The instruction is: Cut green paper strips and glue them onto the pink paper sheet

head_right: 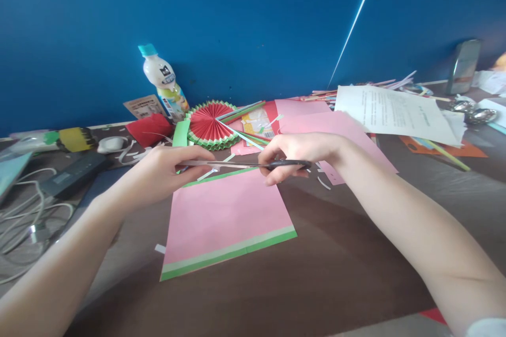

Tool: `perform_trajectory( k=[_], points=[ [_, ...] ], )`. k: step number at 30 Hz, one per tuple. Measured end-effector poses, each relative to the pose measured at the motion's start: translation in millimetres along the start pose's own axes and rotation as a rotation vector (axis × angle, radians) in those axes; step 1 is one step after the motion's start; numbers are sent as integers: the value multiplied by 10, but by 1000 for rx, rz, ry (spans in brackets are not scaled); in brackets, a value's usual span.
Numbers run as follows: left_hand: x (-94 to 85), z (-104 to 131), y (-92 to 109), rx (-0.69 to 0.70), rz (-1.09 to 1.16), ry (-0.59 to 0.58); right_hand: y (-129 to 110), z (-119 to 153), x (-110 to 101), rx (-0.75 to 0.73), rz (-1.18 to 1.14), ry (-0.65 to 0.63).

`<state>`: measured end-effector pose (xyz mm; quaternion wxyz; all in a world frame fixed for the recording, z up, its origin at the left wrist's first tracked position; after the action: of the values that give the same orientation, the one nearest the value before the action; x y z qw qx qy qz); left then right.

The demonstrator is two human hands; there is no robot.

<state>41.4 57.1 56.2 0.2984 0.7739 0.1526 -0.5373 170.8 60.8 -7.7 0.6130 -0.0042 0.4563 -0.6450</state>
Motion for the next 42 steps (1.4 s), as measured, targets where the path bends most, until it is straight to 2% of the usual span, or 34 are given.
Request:
perform_trajectory(
  k=[11,32,42],
  points=[
    [-1,-10,35,32,22,11,39,-12,7,26,-14,-13],
    [-9,-1,9,-7,49,19,-66,26,40,-34,-60,-47],
    [-8,13,16,-12,117,25,-29,28,42,-38,-55,-61]
  ],
)
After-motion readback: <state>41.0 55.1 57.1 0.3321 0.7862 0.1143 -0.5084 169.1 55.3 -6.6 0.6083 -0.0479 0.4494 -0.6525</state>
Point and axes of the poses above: each hand's wrist, its own z-axis away from the middle knuckle, its own x-axis out of the palm, y = z × x, the point moved 10 cm from there along -z, towards the middle knuckle, and after that the axes turned 14 degrees about x, right-handed, at the moved point
